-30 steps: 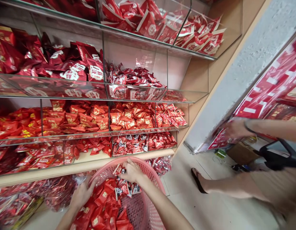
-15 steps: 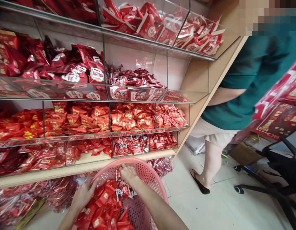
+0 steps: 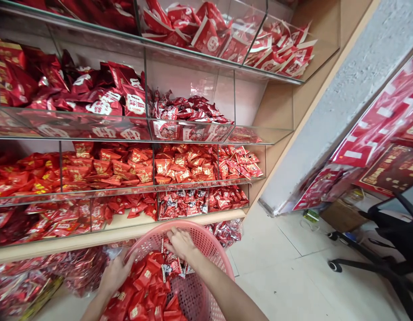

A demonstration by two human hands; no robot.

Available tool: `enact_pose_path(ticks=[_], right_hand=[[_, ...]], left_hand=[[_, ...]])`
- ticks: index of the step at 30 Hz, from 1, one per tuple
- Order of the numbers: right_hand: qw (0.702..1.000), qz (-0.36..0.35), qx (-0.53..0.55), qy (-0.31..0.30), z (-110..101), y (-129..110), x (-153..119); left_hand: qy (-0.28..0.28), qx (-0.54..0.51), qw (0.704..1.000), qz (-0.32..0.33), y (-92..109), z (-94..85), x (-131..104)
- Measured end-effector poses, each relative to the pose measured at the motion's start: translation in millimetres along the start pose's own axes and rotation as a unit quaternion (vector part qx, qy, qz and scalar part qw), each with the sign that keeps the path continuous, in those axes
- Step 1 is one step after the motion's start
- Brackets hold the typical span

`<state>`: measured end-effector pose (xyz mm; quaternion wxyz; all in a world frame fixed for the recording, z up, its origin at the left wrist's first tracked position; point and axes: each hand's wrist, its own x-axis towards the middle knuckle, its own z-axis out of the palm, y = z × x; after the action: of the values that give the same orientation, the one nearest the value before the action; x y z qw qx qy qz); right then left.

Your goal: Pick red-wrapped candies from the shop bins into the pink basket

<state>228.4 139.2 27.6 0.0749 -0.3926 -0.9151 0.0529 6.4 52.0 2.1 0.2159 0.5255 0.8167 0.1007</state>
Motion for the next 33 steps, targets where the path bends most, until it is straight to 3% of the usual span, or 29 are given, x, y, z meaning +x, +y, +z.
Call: enact_pose_path(ticks=[2,6,9,12,17,26,33], right_hand=[[0.996,0.031,0.004,0.080,-13.3,7.1,0.1],[0.957,0.199,-0.015,0.210,-44.1,28.9,11.5],[0.926,0.314,-0.028,0.208,-54.6,43.5,24.6],[0.914,0.368,-0.015,0.168,-52.5,49.5,36.1],[0.912,0.388,0.000,0.133,-48.5,49.8,47.0],[0.908,0.402,0.084,0.078,-71.1,56.6,39.2],[0.926,0.340,0.145,0.072,-93.9,54.4,20.5]], left_hand=[[0.000,-0.001,1.000,-0.004,0.2,0.2,-0.5],[0.004,0.000,1.000,-0.004,-0.4,1.6,-0.2],[0.003,-0.001,1.000,-0.003,-2.0,2.7,0.5],[0.000,0.005,1.000,-0.004,-2.4,2.5,0.4],[0.004,-0.001,1.000,-0.001,-0.9,0.5,-0.9],[0.007,0.006,1.000,-0.007,-0.8,1.1,0.0],[-0.003,0.002,1.000,-0.002,-2.1,1.0,-0.8]])
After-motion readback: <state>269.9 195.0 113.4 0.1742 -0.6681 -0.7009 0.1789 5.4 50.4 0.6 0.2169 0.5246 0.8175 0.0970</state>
